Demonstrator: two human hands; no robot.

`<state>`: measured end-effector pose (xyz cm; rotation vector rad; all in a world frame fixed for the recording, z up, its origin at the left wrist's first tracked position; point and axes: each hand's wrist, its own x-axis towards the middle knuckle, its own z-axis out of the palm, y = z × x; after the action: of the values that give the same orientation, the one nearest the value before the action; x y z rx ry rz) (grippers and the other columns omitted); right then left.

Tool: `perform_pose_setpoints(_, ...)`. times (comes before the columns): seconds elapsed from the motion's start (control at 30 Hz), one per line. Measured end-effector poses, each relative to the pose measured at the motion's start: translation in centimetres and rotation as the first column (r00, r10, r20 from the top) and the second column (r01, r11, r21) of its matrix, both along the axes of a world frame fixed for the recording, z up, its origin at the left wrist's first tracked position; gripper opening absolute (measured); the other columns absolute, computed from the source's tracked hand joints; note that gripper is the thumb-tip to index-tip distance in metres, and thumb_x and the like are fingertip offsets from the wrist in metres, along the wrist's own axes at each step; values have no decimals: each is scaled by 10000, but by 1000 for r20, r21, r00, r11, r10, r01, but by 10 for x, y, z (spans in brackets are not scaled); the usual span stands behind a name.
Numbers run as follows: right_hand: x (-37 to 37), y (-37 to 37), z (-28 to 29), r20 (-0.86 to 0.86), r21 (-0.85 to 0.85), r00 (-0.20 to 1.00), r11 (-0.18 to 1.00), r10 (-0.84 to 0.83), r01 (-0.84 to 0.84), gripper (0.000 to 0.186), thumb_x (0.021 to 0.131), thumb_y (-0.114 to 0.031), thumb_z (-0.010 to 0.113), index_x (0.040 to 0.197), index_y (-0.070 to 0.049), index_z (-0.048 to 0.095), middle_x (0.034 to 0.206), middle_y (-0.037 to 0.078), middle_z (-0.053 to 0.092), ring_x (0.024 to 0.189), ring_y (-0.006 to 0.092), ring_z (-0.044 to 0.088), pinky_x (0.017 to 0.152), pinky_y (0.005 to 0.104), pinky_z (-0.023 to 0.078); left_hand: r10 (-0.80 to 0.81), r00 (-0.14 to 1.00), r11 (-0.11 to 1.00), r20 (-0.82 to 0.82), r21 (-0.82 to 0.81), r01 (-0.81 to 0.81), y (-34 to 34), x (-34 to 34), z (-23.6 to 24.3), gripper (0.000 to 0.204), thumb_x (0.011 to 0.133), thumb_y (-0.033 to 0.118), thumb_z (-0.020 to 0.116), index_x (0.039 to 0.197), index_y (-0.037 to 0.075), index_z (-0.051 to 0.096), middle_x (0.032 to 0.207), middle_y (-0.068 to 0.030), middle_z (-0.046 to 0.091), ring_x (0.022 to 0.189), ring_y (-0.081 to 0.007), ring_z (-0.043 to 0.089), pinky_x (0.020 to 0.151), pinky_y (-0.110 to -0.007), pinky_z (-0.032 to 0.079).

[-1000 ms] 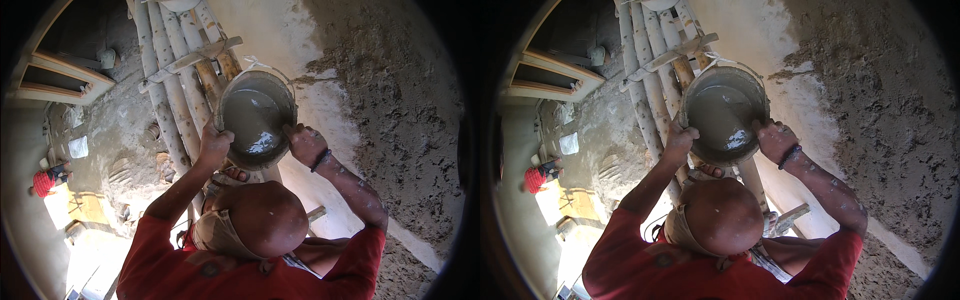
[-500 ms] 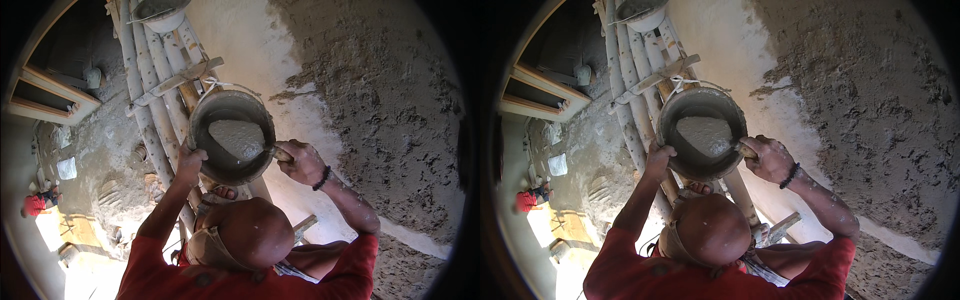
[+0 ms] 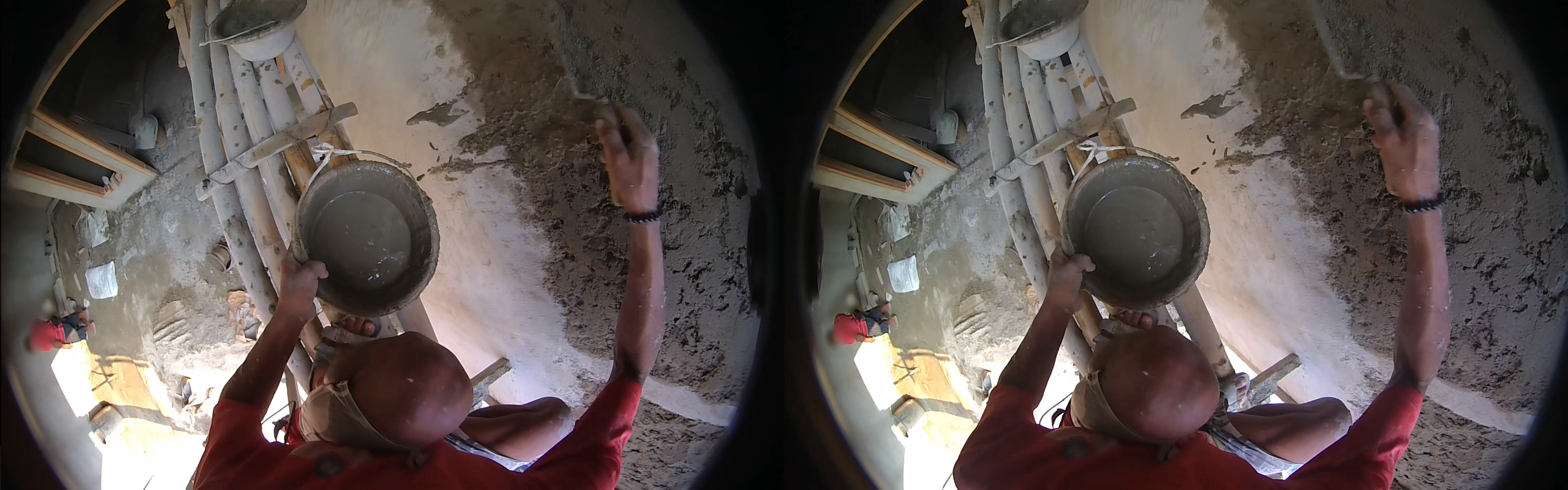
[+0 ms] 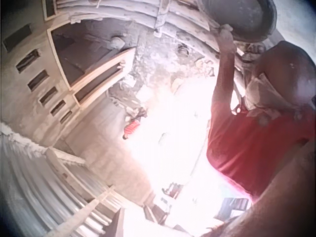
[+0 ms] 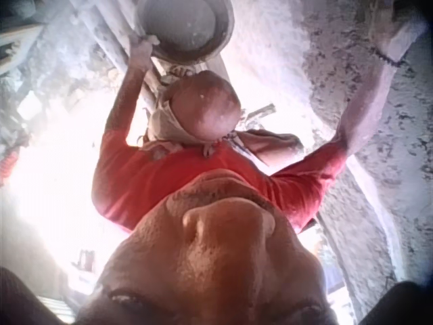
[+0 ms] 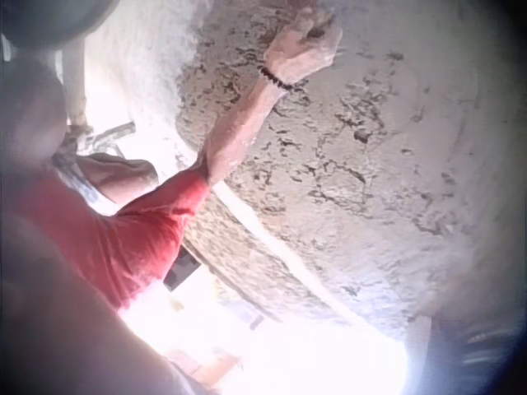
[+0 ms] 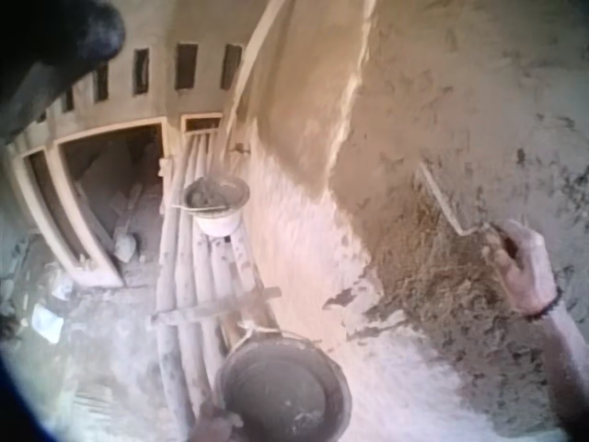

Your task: The person applies mortar from a bucket onto a wall using a trowel and smooths the surface. They pick up mortar with the trowel, press it against the wall, and spread it across the surface.

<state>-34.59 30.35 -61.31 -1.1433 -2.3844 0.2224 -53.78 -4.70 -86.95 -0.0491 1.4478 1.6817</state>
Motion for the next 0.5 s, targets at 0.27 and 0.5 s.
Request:
perform_pose_setpoints(0.27, 18, -84, -61, 308, -201, 792, 849, 528, -488, 336, 806, -77, 650, 1141, -86, 613, 863, 151, 638, 686, 198, 629, 551, 322, 511, 4, 990, 985, -140, 169, 20, 7, 9, 7, 492, 683, -61, 490, 1169, -16, 550, 985, -79, 634, 851, -186, 616, 760, -306, 509)
perform_pose_setpoints(0.5, -1, -153, -177, 685, -229, 534, 843, 495, -487, 347, 848, -137, 514, 1187, -74, 546, 928, 140, 590, 879, 318, 612, 780, 412, 522, -95, 981, 991, -168, 77, 110, 12, 15, 17, 512, 717, -71, 447, 1225, -54, 503, 1070, -80, 628, 961, -157, 594, 875, -272, 463)
